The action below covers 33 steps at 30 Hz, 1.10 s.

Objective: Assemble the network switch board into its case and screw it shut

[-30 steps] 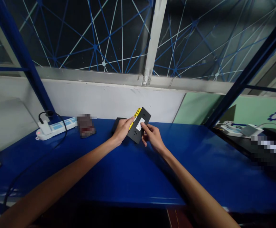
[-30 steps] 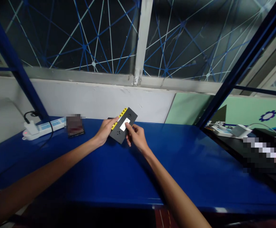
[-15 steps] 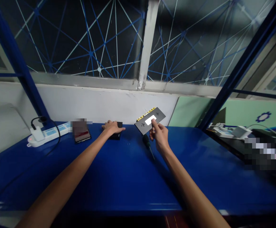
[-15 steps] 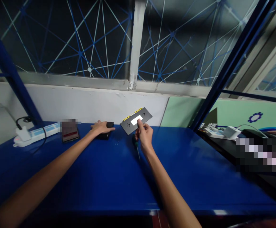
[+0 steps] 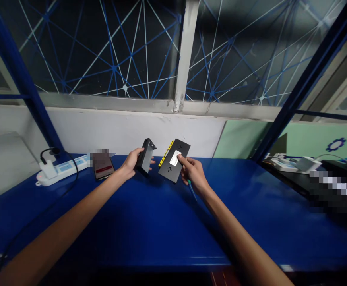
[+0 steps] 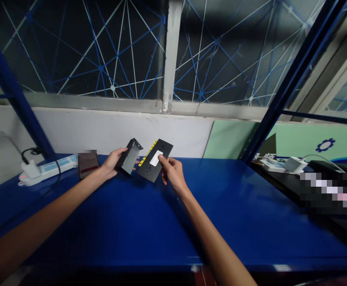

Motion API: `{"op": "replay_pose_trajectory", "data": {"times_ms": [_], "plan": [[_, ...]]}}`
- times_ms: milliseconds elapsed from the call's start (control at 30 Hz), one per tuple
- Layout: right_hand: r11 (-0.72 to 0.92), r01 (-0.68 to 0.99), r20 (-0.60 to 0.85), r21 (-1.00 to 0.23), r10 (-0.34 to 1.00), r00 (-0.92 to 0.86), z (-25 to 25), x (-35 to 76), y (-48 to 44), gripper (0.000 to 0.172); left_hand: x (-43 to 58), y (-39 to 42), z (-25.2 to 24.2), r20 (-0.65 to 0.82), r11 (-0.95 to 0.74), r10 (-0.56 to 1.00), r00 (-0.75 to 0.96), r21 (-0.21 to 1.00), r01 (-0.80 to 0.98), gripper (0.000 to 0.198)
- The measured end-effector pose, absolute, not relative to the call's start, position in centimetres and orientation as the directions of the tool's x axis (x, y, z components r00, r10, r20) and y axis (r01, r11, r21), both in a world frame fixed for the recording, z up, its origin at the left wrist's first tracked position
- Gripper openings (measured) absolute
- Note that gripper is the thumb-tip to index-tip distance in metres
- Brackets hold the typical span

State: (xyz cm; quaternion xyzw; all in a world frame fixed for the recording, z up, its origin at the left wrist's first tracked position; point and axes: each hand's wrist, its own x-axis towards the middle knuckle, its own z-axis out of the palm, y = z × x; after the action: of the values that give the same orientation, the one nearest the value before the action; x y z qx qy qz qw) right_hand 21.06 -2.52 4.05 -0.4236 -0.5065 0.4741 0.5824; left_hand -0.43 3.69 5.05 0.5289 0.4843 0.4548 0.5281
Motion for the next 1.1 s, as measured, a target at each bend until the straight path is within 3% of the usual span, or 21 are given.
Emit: {"op": "replay_pose_trajectory", "data": {"times_ms": [33,167,300,467,833,1100], "plan": [[0.172,-0.122,0.174,-0.978,0.985,-0.006,4.0,20.8,-2.7,0.046,-0.4,3.0,4.9,-0.112,0.147,0.978,0.175,0.969,-0.200,0.040],[0.080,-0.100,0.094,-0.992,0.984,-0.151,3.8,19.6,-3.6,0.044,0.5,0.4,3.5,-0.133,0.233,0.959,0.251,0.874,-0.427,0.036],[0.022,-0.058,0.033,-0.998,0.980,-0.199,3.8,18.9,-4.0,0.042,1.2,-1.1,2.1,-0.126,0.292,0.937,0.325,0.792,-0.536,0.042],[0.001,0.027,-0.006,-1.000,0.971,-0.238,3.3,18.6,-4.1,0.042,1.5,-1.6,1.1,-0.120,0.316,0.927,0.356,0.761,-0.566,0.047],[0.003,0.035,-0.007,-0.999,0.964,-0.267,2.4,18.5,-3.8,0.045,1.8,-1.7,0.1,-0.078,0.299,0.914,0.398,0.794,-0.530,0.053],[0.008,0.045,-0.003,-0.999,0.967,-0.254,2.2,18.6,-3.7,0.045,1.7,-1.8,0.3,-0.137,0.318,0.926,0.353,0.787,-0.529,0.049]]}}
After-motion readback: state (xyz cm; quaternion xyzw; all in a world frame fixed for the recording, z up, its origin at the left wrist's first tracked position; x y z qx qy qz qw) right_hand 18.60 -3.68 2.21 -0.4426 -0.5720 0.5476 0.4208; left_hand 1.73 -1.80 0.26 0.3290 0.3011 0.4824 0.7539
